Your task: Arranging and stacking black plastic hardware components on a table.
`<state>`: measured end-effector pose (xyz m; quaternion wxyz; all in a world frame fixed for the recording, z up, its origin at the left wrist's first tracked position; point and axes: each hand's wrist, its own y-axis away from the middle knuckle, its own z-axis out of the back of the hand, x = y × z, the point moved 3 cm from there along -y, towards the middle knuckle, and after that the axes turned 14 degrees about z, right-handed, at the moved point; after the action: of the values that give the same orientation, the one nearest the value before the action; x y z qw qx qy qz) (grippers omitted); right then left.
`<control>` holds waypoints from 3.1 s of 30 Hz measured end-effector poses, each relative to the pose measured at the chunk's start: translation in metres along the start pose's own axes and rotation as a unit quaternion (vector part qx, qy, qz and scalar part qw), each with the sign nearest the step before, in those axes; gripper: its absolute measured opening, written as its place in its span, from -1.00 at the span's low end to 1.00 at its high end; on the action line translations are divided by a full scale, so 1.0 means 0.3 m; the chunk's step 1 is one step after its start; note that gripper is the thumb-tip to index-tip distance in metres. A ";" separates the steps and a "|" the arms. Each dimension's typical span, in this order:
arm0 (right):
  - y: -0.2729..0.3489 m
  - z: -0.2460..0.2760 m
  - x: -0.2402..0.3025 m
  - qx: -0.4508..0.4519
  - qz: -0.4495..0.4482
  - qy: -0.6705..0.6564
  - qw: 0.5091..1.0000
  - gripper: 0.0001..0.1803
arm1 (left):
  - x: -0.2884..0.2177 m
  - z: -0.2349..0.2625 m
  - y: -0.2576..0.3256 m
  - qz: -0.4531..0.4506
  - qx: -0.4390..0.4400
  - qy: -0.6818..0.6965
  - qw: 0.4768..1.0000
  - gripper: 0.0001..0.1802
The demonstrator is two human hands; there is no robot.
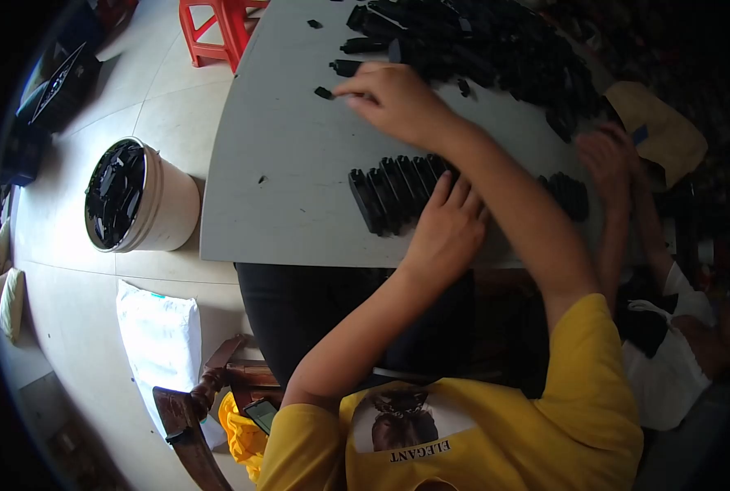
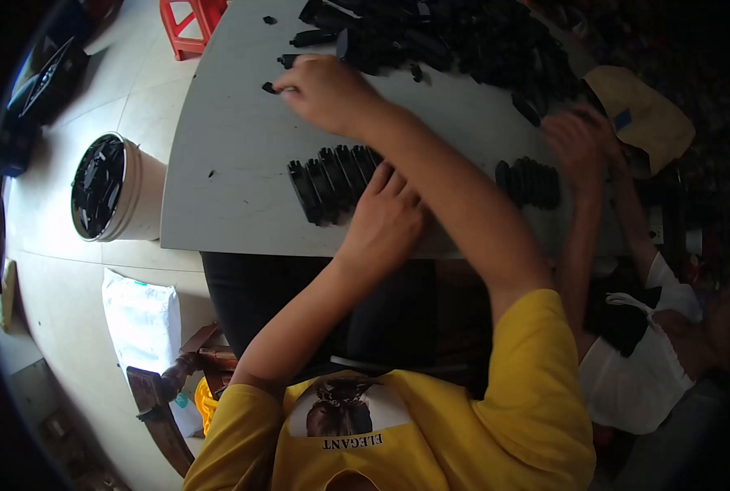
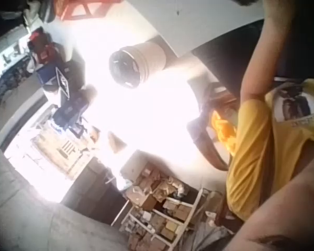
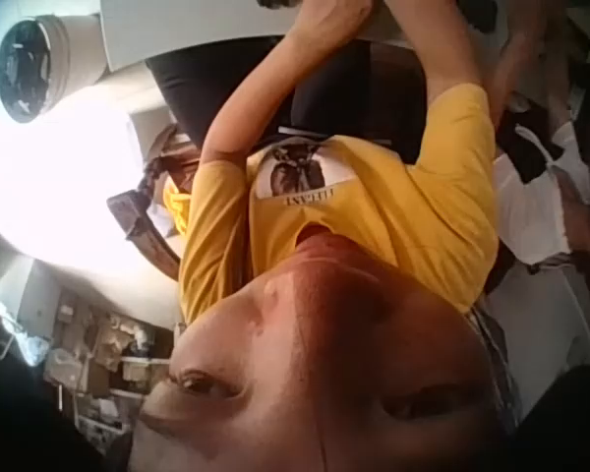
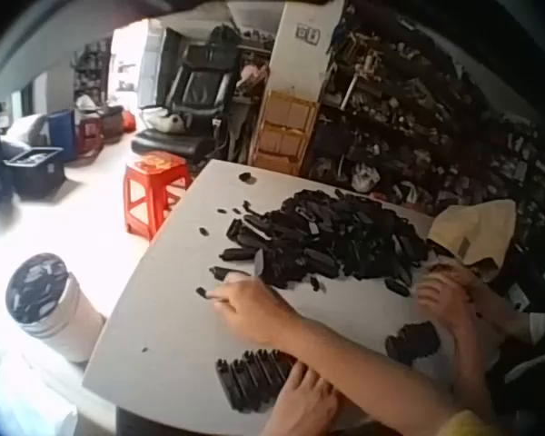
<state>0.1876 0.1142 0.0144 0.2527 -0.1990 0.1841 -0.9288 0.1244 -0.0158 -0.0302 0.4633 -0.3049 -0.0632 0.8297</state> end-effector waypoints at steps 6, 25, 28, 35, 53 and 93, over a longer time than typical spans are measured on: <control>-0.106 -0.124 -0.027 0.075 -0.073 0.132 0.986 -0.83 | -0.005 -0.051 0.001 -0.018 -0.096 0.026 0.995 -0.54; 0.413 0.286 0.022 -0.050 -0.344 -0.108 0.932 -0.85 | -0.007 0.032 0.011 -0.004 -0.079 -0.005 0.997 -0.62; 0.416 0.239 0.033 -0.083 -0.347 -0.171 0.918 -0.80 | -0.008 0.031 0.014 -0.008 -0.091 -0.007 0.996 -0.68; 0.387 0.211 0.050 0.029 -0.124 0.108 0.986 -0.84 | -0.011 0.021 0.014 -0.006 -0.128 0.001 0.992 -0.76; 0.297 0.230 0.098 0.250 -0.193 0.150 0.937 -0.87 | 0.010 0.023 0.016 -0.009 -0.077 -0.002 0.997 -0.72; 0.083 0.126 -0.512 0.064 -0.240 0.341 0.907 -0.62 | 0.034 0.097 0.076 -0.034 -0.028 0.030 0.999 -0.66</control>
<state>0.3367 0.1685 -0.0068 -0.0437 0.1079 0.1463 -0.9824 0.0874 -0.0151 -0.0201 0.4844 -0.3402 -0.0828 0.8017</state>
